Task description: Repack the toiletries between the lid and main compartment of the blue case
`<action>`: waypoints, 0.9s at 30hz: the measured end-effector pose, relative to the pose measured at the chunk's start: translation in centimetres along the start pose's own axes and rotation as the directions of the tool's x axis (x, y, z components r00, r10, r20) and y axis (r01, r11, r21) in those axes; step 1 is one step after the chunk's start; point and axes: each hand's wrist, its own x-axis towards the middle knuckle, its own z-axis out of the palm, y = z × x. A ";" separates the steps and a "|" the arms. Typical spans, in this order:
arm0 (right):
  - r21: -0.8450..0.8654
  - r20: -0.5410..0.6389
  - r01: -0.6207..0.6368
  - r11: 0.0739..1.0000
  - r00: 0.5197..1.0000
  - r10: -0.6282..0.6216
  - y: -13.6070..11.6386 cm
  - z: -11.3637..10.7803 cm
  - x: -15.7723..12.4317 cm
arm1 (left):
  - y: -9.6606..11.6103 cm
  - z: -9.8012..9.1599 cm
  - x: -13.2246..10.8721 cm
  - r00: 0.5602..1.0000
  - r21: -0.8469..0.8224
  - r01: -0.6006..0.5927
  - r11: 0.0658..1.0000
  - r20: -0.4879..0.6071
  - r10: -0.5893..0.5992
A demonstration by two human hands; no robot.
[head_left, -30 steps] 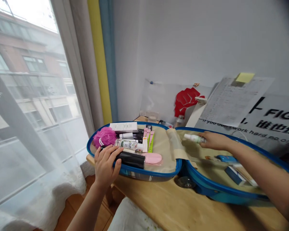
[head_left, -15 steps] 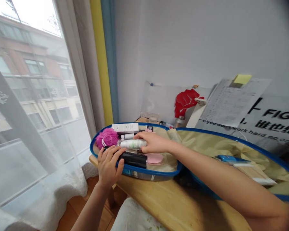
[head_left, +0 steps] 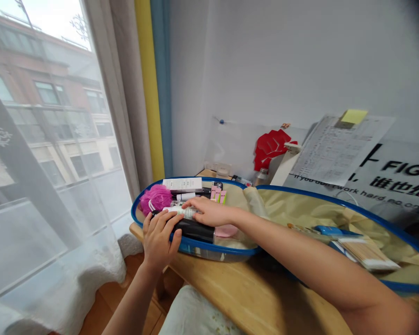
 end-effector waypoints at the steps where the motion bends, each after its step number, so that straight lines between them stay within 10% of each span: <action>1: -0.016 0.015 0.005 1.000 1.000 -0.005 0.1 0.1 0.1 | 0.0 0.0 0.0 1.000 0.000 -0.001 1.000 0.004 0.001; 13: -0.067 0.054 0.082 0.994 0.995 -0.079 -0.1 0.5 0.6 | 0.0 0.0 0.1 1.000 -0.015 0.002 1.000 -0.002 -0.002; 19: 0.004 -0.138 -0.106 0.994 0.985 0.106 2.4 -4.8 -2.6 | -0.1 -0.1 0.0 1.000 -0.014 0.016 1.000 0.011 -0.016; 24: 0.000 -0.214 -0.495 0.869 0.849 0.483 10.0 -10.4 -12.1 | -0.2 0.0 0.0 1.000 -0.016 0.015 1.000 0.013 -0.014; 27: -0.131 -0.204 -0.725 0.677 0.688 0.697 14.4 -11.1 -19.1 | -0.2 0.0 0.0 1.000 -0.002 -0.002 1.000 0.000 0.002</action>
